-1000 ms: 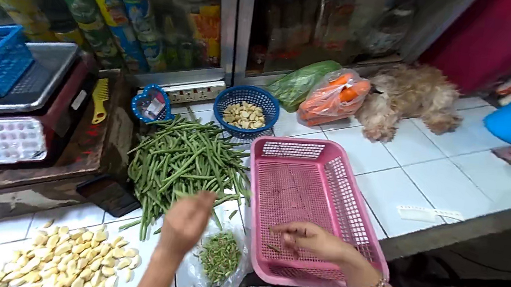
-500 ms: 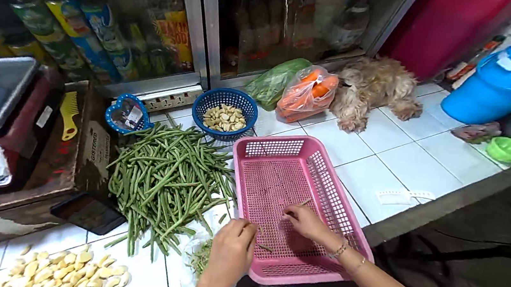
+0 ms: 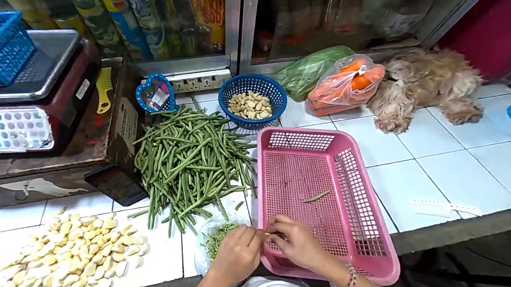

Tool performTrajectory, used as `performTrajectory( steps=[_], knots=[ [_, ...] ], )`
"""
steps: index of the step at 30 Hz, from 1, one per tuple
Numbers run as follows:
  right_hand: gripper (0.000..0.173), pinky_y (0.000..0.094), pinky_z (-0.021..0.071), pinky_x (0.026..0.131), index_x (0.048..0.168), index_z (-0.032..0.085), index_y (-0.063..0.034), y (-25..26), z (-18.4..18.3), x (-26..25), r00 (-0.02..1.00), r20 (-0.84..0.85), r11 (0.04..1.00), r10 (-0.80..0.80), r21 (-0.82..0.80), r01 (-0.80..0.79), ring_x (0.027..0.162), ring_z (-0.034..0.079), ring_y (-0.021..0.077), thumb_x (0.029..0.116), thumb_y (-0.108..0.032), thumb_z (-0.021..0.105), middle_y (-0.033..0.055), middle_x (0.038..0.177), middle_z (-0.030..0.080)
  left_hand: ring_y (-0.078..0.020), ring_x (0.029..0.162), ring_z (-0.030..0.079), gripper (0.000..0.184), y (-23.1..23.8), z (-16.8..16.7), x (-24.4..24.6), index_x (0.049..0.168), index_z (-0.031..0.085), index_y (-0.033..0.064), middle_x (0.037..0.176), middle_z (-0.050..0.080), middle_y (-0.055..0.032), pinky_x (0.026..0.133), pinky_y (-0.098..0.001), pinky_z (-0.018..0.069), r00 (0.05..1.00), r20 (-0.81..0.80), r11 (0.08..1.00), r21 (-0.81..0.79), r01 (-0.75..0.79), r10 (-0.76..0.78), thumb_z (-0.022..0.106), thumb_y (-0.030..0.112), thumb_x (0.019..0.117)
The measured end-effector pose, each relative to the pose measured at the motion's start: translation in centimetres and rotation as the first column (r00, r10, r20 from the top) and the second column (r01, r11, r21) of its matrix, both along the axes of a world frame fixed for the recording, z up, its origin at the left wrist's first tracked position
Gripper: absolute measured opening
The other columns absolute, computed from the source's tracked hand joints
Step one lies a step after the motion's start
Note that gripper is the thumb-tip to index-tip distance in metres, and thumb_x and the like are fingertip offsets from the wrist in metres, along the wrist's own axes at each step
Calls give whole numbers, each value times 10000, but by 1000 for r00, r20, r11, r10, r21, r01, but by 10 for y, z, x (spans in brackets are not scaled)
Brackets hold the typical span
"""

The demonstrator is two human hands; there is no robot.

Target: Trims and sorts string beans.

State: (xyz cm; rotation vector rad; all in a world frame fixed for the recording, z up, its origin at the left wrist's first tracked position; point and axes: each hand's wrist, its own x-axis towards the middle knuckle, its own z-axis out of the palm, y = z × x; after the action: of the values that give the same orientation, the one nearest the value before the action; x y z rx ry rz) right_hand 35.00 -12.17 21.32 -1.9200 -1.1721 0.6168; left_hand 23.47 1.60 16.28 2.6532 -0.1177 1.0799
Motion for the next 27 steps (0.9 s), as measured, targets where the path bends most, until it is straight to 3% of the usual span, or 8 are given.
performTrajectory(
  steps=[4, 7, 10, 12, 14, 16, 21, 27],
  knots=[
    [94, 115, 506, 734, 841, 715, 98, 11, -6, -20, 934, -301, 945, -193, 199, 260, 828, 626, 2, 871, 21, 669, 134, 983, 684, -184, 647, 630, 153, -2, 4, -3, 845, 716, -4, 709, 669, -99, 684, -219, 532, 972, 205, 989, -118, -93, 116, 585, 60, 893],
    [53, 100, 534, 697, 808, 692, 80, 19, -3, -33, 828, -510, 898, -231, 216, 383, 764, 623, -52, 851, 75, 660, 54, 943, 666, -166, 662, 605, 157, -6, 2, -6, 855, 701, -6, 707, 635, -95, 700, -188, 514, 945, 268, 974, -174, -143, 187, 580, 70, 920],
    [46, 82, 516, 708, 813, 700, 78, 23, -6, -40, 848, -481, 889, -223, 256, 379, 784, 611, -59, 846, 60, 674, 57, 947, 659, -159, 665, 603, 161, -7, -1, -14, 856, 702, -1, 704, 626, -88, 708, -184, 517, 933, 274, 964, -191, -186, 234, 585, 83, 929],
    [81, 118, 525, 749, 844, 732, 77, 23, -11, -39, 954, -239, 921, -180, 300, 249, 828, 639, 15, 851, 8, 691, 122, 959, 684, -164, 662, 606, 172, -6, -4, -23, 844, 705, 9, 702, 630, -86, 699, -194, 519, 942, 227, 963, -166, -213, 247, 581, 95, 926],
    [88, 340, 588, 790, 876, 739, 91, 18, -10, -33, 997, 78, 980, -24, 200, 8, 856, 712, 254, 872, 29, 676, 219, 965, 714, -188, 654, 638, 187, -3, -4, -36, 822, 724, 6, 703, 667, -94, 670, -239, 535, 975, 110, 980, -75, -185, 193, 575, 86, 902],
    [74, 504, 584, 830, 871, 720, 113, 14, -10, -30, 937, 264, 971, 229, 8, -240, 902, 719, 397, 869, 93, 650, 253, 971, 711, -207, 659, 673, 186, 3, -1, -47, 804, 736, 9, 715, 691, -80, 641, -292, 549, 996, -69, 996, 76, -45, 50, 560, 56, 842],
    [81, 522, 538, 878, 864, 691, 147, 10, -13, -46, 808, 306, 862, 504, -243, -445, 1021, 679, 447, 878, 113, 619, 289, 1047, 688, -221, 680, 704, 82, 4, 21, -58, 733, 724, 17, 723, 694, -81, 577, -360, 533, 903, -415, 936, 260, 237, -113, 645, 20, 756],
    [92, 488, 532, 841, 856, 699, 132, 12, -4, -43, 806, 383, 892, 451, -224, -392, 979, 687, 409, 876, 119, 610, 261, 1020, 698, -220, 658, 694, 100, 10, 30, -48, 710, 712, 30, 703, 688, -74, 565, -363, 513, 915, -391, 945, 250, 210, -100, 624, 63, 746]
  ],
)
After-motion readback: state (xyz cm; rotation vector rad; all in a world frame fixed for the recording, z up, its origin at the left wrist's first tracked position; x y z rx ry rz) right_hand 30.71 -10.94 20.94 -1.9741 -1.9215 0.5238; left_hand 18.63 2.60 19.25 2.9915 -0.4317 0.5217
